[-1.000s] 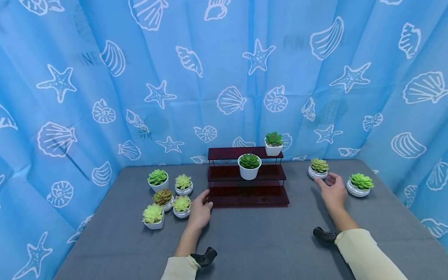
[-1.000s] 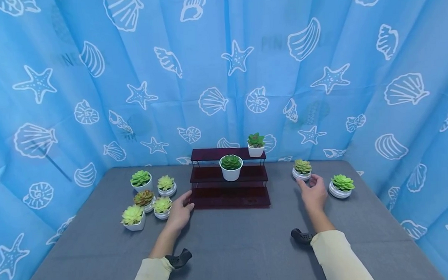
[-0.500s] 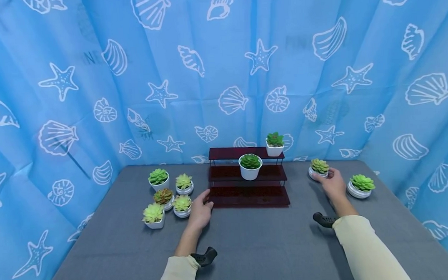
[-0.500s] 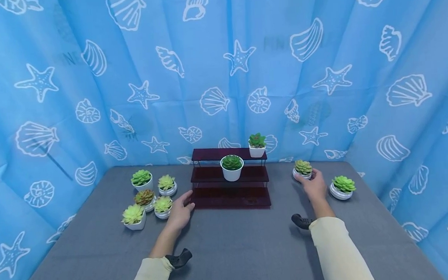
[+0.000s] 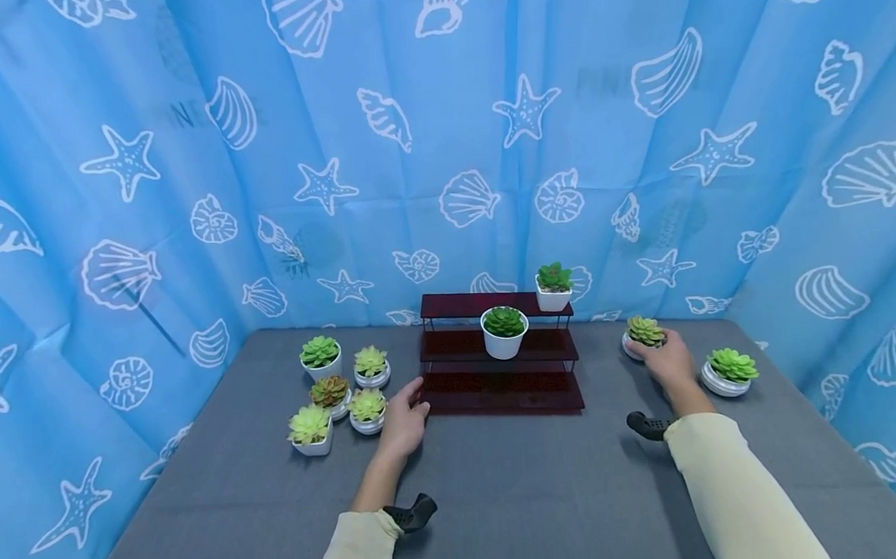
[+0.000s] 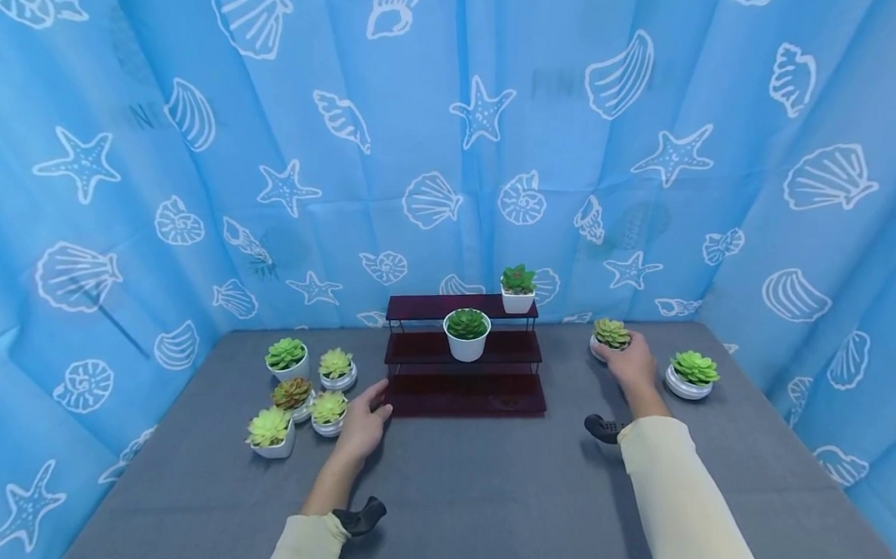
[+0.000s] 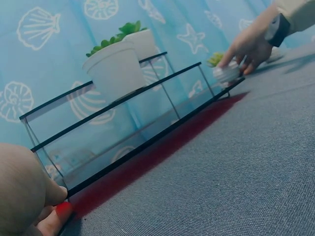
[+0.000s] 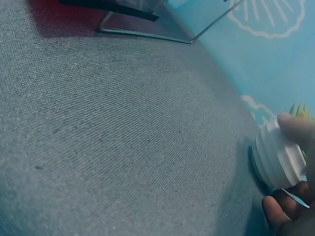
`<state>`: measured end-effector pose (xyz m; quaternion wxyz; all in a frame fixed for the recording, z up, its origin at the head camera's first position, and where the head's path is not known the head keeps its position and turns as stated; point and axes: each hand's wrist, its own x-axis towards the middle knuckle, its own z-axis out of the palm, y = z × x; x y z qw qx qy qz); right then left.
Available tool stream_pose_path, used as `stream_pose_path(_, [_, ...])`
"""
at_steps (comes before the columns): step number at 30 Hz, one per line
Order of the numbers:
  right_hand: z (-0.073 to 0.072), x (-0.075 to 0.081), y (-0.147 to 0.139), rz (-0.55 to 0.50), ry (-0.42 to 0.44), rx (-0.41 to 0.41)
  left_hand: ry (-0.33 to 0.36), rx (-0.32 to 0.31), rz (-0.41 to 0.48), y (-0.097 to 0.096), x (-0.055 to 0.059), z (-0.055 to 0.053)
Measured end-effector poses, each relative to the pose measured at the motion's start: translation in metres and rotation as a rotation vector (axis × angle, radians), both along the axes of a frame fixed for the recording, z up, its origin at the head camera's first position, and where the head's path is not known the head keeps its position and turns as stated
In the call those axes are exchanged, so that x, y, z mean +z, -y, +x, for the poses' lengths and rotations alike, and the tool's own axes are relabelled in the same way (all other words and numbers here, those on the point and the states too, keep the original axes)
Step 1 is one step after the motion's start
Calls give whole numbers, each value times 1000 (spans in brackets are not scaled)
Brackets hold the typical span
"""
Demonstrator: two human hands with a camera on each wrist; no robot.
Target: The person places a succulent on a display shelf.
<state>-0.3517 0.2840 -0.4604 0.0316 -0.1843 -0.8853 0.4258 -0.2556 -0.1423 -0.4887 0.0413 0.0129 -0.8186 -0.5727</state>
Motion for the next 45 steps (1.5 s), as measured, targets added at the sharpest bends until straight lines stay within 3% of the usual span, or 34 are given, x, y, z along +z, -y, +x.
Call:
stream_pose_path(11, [2,-4,2,83,-7,-8,-3,5,-8,0,-1,0])
stream_pose_path(23, [17,1,4,69,-31,123,-1,9,-21,1,-3,-2])
stream_pose_path(32, [30,10,4,96,7,232,2,8,-9,1,-4,-3])
stream_pose_path(38, [38,14,14,-33,-27,260,6,16,9,2,-4,-4])
stream_pose_path(41, [43,15,23,-127,-56,256,-23,20,-5,1,-4,-5])
stream_pose_path(45, [48,19,35,-174,-117,248,-53,21,-20,-1,-4,-4])
